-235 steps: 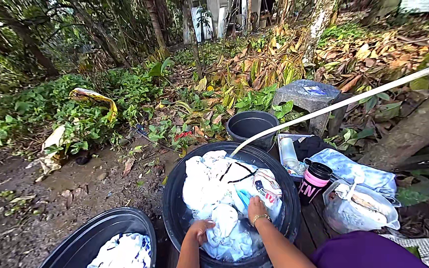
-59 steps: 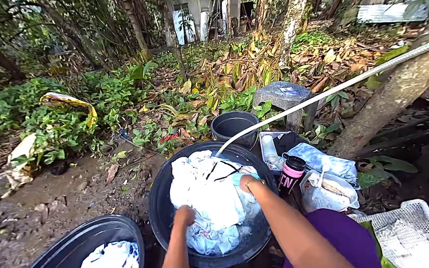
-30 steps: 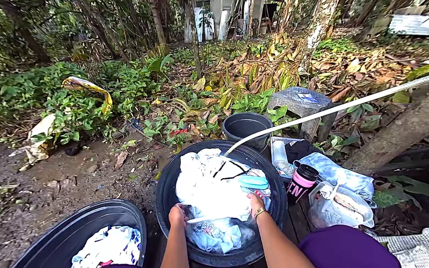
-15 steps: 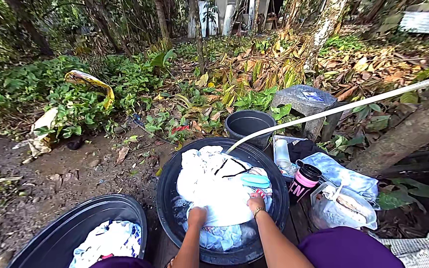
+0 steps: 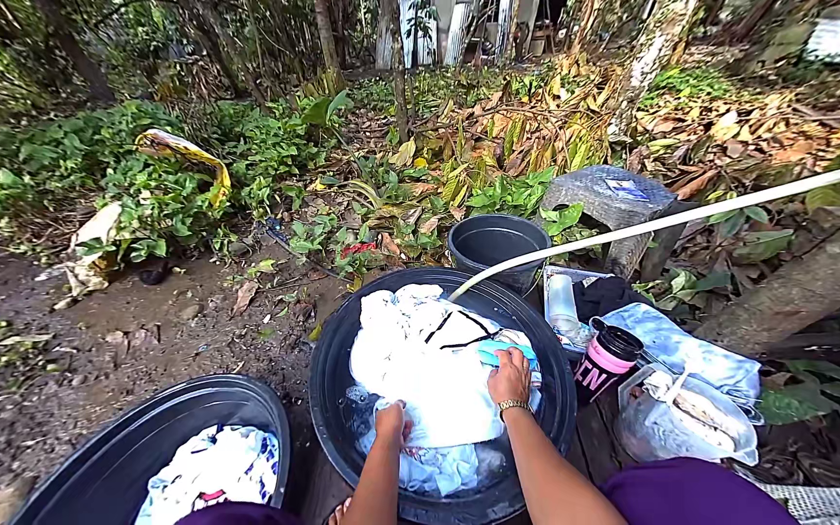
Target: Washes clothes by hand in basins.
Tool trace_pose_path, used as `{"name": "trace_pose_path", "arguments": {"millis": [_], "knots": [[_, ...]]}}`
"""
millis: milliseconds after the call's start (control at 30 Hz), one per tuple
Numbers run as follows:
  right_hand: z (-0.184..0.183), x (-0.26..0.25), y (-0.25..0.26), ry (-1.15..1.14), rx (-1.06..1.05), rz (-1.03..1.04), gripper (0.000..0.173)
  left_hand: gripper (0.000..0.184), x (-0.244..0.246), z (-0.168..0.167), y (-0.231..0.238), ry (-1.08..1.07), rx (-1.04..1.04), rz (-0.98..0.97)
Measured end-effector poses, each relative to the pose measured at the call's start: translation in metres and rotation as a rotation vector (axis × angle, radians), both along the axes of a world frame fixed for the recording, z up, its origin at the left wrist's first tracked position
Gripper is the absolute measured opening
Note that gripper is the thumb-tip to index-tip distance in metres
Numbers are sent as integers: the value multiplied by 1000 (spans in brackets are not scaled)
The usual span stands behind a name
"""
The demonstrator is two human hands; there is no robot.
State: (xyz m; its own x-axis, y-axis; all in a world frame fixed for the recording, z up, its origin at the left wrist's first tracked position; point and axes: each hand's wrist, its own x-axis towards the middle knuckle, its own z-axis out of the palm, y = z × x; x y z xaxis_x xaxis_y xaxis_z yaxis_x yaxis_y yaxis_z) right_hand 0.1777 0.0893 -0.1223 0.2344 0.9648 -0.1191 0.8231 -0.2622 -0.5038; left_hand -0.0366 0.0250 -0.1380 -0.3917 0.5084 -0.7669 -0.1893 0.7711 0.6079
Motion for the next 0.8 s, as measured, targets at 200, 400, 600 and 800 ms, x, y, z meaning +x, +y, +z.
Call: {"name": "trace_pose_path", "arguments": {"millis": [200,400,600,800], "knots": [[6,1,11,-153,-141,67,45,23,-4,-5,0,358,49,-336],[6,6,16,-168,-156,96,49,20,1,-4,5,42,251,129],[-4,4,11,-118,-315,152,41,44,-5,-1,1,-419,-46,48],[-8,-2,7,-114,-436,151,44,46,3,-5,0,-333,54,-105]]}}
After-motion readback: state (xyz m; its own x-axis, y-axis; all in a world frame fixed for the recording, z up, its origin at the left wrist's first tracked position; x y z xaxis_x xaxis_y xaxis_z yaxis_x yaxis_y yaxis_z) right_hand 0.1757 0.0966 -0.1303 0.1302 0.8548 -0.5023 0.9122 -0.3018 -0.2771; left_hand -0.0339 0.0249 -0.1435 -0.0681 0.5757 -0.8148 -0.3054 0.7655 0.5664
